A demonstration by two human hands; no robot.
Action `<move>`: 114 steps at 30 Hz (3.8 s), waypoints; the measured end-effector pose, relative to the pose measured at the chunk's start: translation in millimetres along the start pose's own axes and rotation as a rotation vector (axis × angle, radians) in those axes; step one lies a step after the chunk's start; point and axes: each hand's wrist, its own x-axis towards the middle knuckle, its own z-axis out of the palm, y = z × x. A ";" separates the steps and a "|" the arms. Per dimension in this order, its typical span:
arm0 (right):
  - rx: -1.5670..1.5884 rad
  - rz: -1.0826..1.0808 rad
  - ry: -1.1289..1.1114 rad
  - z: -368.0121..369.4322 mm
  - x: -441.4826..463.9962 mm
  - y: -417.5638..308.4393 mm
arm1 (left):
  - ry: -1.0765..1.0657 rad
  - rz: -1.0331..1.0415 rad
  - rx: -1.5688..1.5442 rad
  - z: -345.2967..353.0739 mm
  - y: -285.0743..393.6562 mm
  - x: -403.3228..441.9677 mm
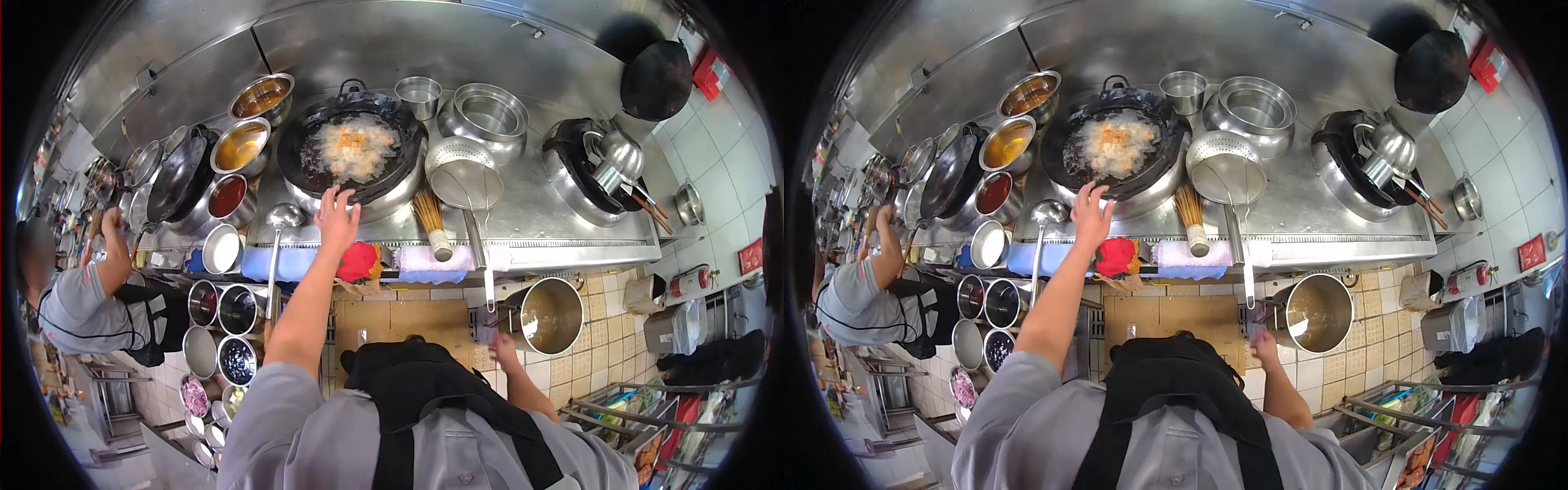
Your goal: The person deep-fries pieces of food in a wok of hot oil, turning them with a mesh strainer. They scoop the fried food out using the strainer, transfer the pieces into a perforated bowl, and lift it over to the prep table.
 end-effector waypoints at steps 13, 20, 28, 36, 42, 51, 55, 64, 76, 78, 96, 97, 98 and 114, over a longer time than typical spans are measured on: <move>-0.773 -0.844 0.393 36.5 -21.8 -244.7 | -1.580 -0.062 0.097 12.5 -119.5 -460.0; -0.638 -1.259 0.357 30.9 -49.0 -328.7 | -0.869 -1.238 -0.318 -46.1 -98.8 -446.7; -0.620 -1.216 0.047 73.8 -64.3 -417.6 | -0.576 -1.001 -0.524 -24.6 -81.9 -371.8; -0.847 -1.273 0.050 158.0 -17.0 -436.7 | -0.709 -1.013 -0.346 -25.7 -98.9 -422.1; -0.708 -1.125 -0.059 178.0 -1.1 -432.3 | -0.712 -1.119 -0.378 -36.2 -116.2 -477.9; -0.532 -0.784 -0.349 188.2 13.6 -436.1 | -0.688 -1.265 -0.504 -22.1 -116.7 -481.9; -0.669 -1.194 -0.031 183.3 5.8 -422.9 | -0.610 -1.141 -0.534 -12.6 -122.7 -457.7; -0.969 -1.183 0.028 64.4 -149.9 -460.3 | -0.553 -1.168 -0.537 -34.7 -97.2 -446.6; -0.880 -1.214 0.043 76.9 -94.0 -427.8 | -0.685 -1.253 -0.496 -26.3 -104.2 -447.8; -0.847 -1.157 0.053 81.1 -92.7 -430.7 | -0.529 -1.130 -0.617 -15.9 -108.0 -445.9; -0.916 -1.301 0.191 237.4 -7.2 -461.7 | -0.586 -1.223 -0.502 -30.3 -96.4 -499.0; -0.987 -1.283 0.165 240.9 -7.4 -463.3 | -0.550 -1.260 -0.565 -31.2 -95.3 -506.1; -0.990 -1.284 0.166 242.1 -8.6 -462.3 | -0.515 -1.298 -0.628 -31.3 -96.1 -511.9; -0.820 -1.077 0.189 186.7 -12.2 -454.9 | -0.481 -1.326 -0.676 -27.4 -131.5 -495.7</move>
